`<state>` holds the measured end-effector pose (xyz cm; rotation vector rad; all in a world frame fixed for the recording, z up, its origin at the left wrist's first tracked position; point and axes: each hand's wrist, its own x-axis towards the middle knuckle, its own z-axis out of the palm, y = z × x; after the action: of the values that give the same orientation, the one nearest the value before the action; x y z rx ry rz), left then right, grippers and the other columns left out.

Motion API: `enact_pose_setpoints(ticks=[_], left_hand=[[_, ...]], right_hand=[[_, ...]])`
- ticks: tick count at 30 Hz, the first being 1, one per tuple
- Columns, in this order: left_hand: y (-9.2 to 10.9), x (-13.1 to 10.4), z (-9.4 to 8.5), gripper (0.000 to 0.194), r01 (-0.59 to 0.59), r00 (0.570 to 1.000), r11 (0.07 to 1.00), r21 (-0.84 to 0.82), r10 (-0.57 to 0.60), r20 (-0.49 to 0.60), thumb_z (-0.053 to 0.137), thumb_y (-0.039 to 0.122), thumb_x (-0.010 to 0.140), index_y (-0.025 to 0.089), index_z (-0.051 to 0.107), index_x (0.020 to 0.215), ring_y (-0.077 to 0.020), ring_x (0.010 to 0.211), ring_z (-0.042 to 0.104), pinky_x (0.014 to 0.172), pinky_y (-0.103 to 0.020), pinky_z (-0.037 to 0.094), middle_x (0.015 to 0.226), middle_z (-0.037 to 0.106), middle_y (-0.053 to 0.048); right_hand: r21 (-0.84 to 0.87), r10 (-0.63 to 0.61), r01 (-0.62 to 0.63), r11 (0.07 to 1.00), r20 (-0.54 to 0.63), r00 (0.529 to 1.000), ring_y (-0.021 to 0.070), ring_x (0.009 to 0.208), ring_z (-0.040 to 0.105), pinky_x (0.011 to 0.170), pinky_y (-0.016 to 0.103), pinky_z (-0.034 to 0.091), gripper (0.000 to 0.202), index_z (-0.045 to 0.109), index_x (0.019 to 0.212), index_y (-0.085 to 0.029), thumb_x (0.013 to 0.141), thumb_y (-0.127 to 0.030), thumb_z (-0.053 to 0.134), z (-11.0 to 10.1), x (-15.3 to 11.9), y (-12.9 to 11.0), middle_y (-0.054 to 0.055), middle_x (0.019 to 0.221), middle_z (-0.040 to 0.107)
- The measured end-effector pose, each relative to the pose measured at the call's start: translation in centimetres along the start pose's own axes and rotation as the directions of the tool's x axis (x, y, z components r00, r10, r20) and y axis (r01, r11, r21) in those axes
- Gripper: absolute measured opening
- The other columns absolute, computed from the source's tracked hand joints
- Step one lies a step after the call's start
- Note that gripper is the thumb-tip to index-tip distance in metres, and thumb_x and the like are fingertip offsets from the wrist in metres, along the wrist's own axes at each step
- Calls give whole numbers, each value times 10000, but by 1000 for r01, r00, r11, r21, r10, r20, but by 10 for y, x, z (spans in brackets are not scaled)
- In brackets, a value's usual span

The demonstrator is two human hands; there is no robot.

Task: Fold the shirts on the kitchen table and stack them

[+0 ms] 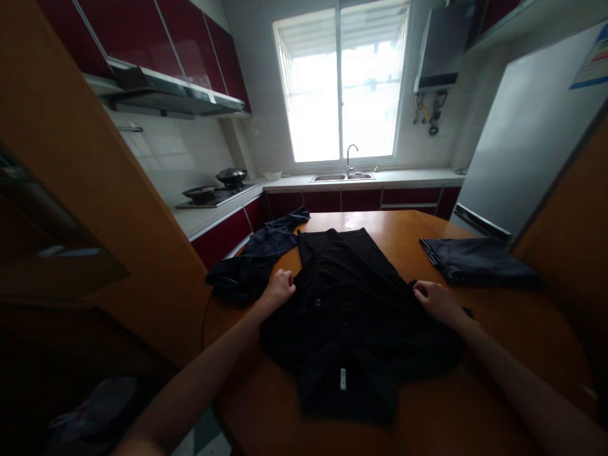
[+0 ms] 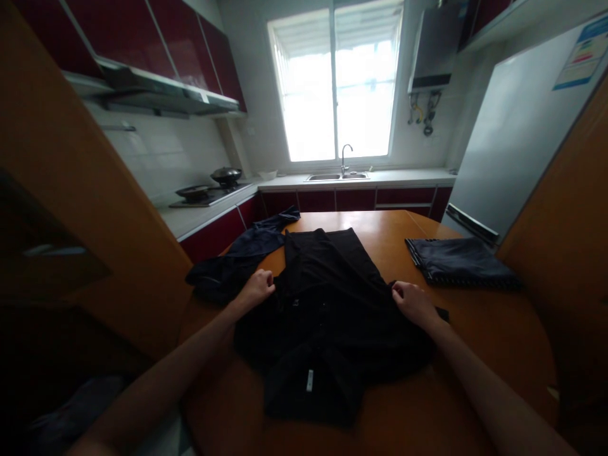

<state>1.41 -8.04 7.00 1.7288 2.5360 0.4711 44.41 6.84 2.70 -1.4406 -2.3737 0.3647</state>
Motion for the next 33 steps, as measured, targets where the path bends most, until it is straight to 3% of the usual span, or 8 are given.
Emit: enact_pose_setpoints(ticks=[8, 13, 20, 25, 26, 28, 31, 33], left_hand=[[-75, -8, -62, 172, 11, 999, 999, -39, -13, -48, 539, 108, 689, 188, 593, 832, -166, 811, 619, 738, -233, 448, 853, 657, 0], [-107, -23, -61, 204, 78, 980, 997, -9, -75, 187, 577, 146, 620, 194, 612, 815, -178, 813, 622, 694, -232, 448, 820, 648, 4], [-114, -28, -60, 204, 30, 940, 999, 21, -36, 341, 622, 136, 583, 200, 640, 776, -203, 749, 641, 636, -252, 462, 759, 644, 2], [-73, -50, -85, 267, -206, 969, 977, -50, 211, 130, 628, 283, 811, 218, 687, 1064, -254, 997, 657, 891, -337, 499, 1086, 678, -78], [-61, -60, -89, 273, -282, 945, 952, -119, 297, 137, 601, 314, 866, 229, 674, 1115, -242, 1017, 649, 913, -334, 496, 1131, 666, -73], [-38, -84, -94, 287, -421, 829, 864, -277, 491, 268, 605, 321, 906, 268, 648, 1185, -217, 1078, 623, 960, -309, 477, 1197, 638, -43], [-16, -119, -90, 406, -440, 663, 806, -396, 589, 463, 718, 271, 841, 302, 628, 1235, -210, 1113, 598, 968, -291, 469, 1263, 594, -27], [-10, -135, -77, 456, -457, 633, 804, -379, 594, 497, 767, 226, 795, 304, 630, 1222, -225, 1135, 578, 980, -304, 453, 1263, 585, -27]], right_hand=[[-17, -12, 12, 1000, 2, 1000, 253, 873, 699, 690, 312, 401, 242, 686, 905, -236, 939, -327, 464, -2, -3, 0, 67, 919, 751], [-36, -36, 33, 999, -70, 997, 255, 910, 681, 751, 326, 436, 253, 697, 932, -217, 936, -311, 463, 1, 0, 7, 87, 970, 734], [-174, 4, -34, 984, -165, 986, 280, 954, 649, 845, 368, 471, 239, 715, 1002, -164, 900, -285, 536, 13, 3, 34, 134, 1000, 694], [-149, -5, -32, 988, -243, 970, 307, 983, 625, 875, 418, 481, 239, 710, 1017, -161, 904, -287, 542, -2, -9, 27, 150, 1043, 673], [-103, -52, 26, 994, -251, 967, 302, 999, 618, 896, 418, 478, 221, 707, 1000, -171, 909, -287, 542, -9, -15, 20, 139, 1047, 667], [34, -190, 201, 979, -205, 960, 272, 1012, 611, 925, 403, 475, 192, 697, 969, -203, 930, -309, 543, -20, -35, 3, 108, 1046, 657], [230, -414, 400, 887, 15, 910, 241, 1029, 598, 923, 379, 483, 194, 689, 1027, -244, 949, -384, 579, -28, -79, -25, 79, 1098, 636], [294, -507, 450, 843, 158, 847, 245, 1084, 573, 943, 381, 472, 252, 674, 1115, -270, 899, -400, 675, -25, -109, -41, 73, 1167, 621]])
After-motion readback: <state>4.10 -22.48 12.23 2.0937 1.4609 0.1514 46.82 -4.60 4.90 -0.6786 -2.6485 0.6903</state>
